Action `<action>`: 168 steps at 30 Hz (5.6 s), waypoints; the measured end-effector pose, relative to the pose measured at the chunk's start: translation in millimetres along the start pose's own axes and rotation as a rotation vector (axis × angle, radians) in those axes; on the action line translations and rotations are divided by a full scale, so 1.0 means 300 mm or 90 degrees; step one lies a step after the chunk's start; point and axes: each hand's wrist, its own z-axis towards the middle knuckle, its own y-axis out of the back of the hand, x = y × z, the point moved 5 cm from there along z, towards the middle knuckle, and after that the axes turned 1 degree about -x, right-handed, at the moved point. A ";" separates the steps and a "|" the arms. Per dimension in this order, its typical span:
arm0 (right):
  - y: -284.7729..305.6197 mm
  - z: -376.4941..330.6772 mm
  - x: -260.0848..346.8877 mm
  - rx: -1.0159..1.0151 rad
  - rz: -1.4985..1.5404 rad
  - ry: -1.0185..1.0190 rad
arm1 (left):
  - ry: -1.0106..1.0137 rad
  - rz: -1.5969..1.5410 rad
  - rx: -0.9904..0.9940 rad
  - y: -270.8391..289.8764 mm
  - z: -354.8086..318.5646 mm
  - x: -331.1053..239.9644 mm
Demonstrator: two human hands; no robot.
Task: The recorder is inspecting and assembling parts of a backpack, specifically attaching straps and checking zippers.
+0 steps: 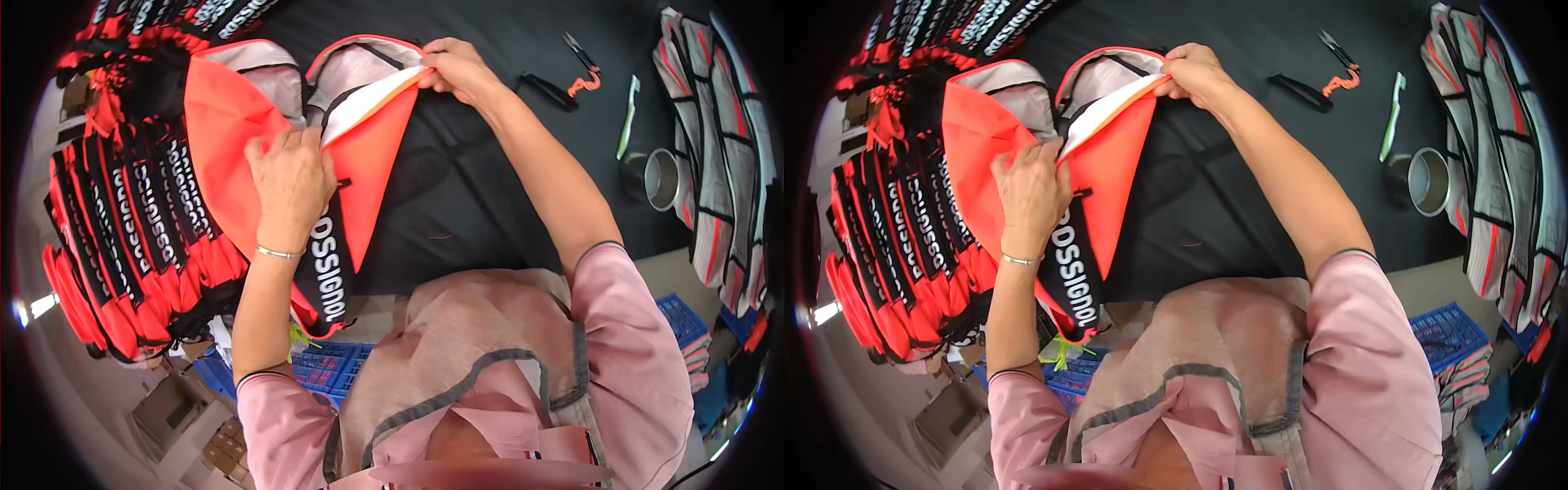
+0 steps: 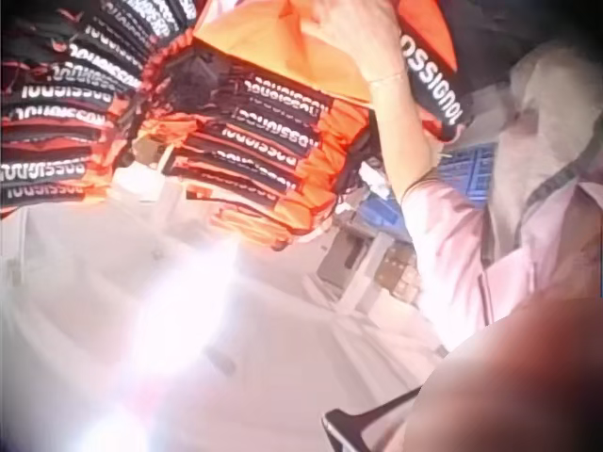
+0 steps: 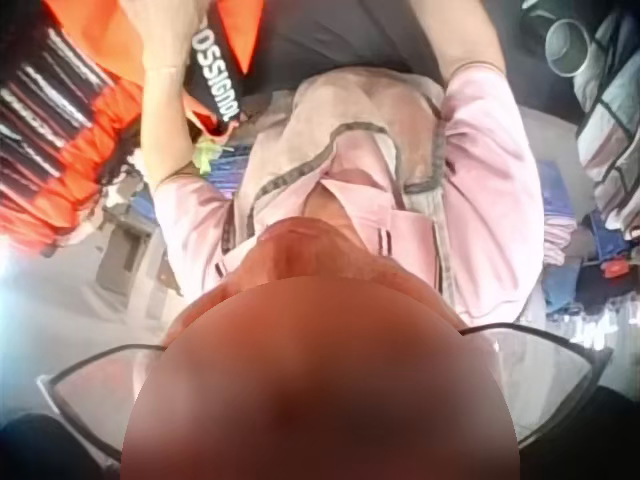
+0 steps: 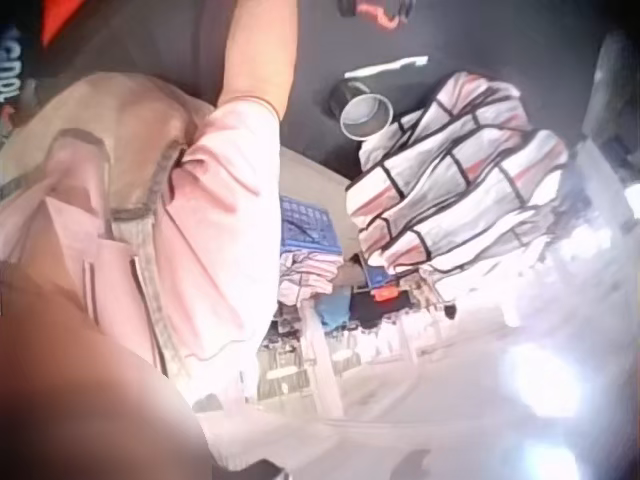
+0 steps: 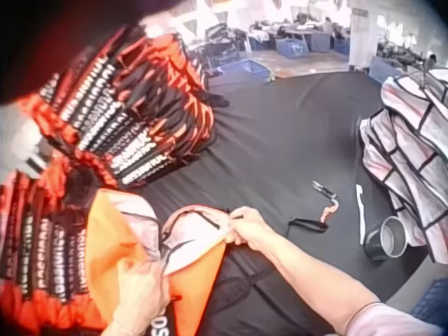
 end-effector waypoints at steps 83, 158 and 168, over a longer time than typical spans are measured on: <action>0.098 -0.650 -0.115 -0.030 0.030 0.122 | 0.050 -0.530 -0.036 -0.137 0.093 -0.094; 0.061 -0.120 0.173 0.019 -0.468 0.194 | 0.161 -0.431 -0.229 -0.384 -0.068 -0.114; -0.117 -0.235 0.301 0.470 -0.455 -0.055 | 0.178 -0.384 -0.391 -0.047 -0.261 -0.142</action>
